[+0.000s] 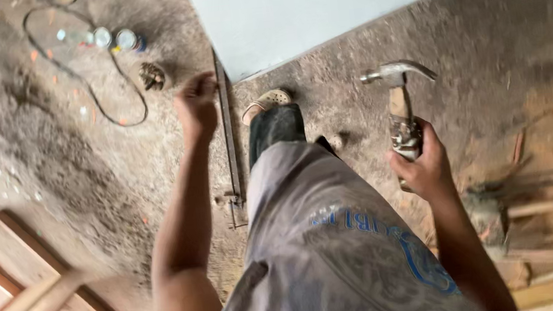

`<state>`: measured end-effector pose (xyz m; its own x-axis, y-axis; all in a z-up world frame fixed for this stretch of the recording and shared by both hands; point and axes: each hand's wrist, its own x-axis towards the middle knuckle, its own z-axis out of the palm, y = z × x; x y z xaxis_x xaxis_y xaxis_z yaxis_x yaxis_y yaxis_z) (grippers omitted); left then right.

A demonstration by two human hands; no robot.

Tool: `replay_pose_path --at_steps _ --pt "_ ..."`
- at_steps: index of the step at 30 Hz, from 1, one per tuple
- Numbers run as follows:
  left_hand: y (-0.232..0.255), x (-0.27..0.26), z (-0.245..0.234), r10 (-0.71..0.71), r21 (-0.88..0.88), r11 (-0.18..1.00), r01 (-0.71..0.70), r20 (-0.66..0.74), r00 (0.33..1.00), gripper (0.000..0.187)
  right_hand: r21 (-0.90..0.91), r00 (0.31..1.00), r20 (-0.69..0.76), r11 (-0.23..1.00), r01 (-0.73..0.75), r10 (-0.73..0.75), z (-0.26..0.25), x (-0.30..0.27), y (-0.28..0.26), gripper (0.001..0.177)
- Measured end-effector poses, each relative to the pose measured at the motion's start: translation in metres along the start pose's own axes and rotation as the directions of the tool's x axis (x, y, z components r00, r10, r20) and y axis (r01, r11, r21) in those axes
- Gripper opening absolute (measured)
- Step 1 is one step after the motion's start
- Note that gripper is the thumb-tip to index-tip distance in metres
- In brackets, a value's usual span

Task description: The person hammers nails into a white board and uses a metal tool with a hammer to adjust parts of the assembly while sitting on the floor of a workshop.

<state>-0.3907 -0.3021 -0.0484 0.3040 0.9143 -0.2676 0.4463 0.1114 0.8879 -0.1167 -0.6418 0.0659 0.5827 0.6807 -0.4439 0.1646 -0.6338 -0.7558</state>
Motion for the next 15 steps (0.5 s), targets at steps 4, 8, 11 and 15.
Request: replay_pose_path --at_steps 4,8,11,15 --pt "-0.026 -0.058 0.033 -0.028 -0.109 0.994 0.023 -0.051 0.998 0.03 -0.103 0.992 0.077 0.988 0.111 -0.104 -0.022 -0.013 0.001 0.06" --pt "-0.014 -0.056 0.062 0.084 -0.263 0.96 -0.097 -0.059 0.995 0.052 -0.154 0.934 0.129 0.923 0.351 -0.334 -0.014 0.01 -0.006 0.055" --pt "-0.01 -0.068 0.061 0.093 -0.276 0.956 -0.101 -0.043 0.995 0.062 -0.204 0.931 0.108 0.909 0.363 -0.348 0.009 0.017 -0.017 0.053" --pt "-0.003 -0.07 0.057 0.157 -0.099 0.983 -0.156 -0.002 0.988 0.077 -0.312 0.852 0.121 0.795 0.521 -0.51 0.049 0.034 -0.049 0.074"
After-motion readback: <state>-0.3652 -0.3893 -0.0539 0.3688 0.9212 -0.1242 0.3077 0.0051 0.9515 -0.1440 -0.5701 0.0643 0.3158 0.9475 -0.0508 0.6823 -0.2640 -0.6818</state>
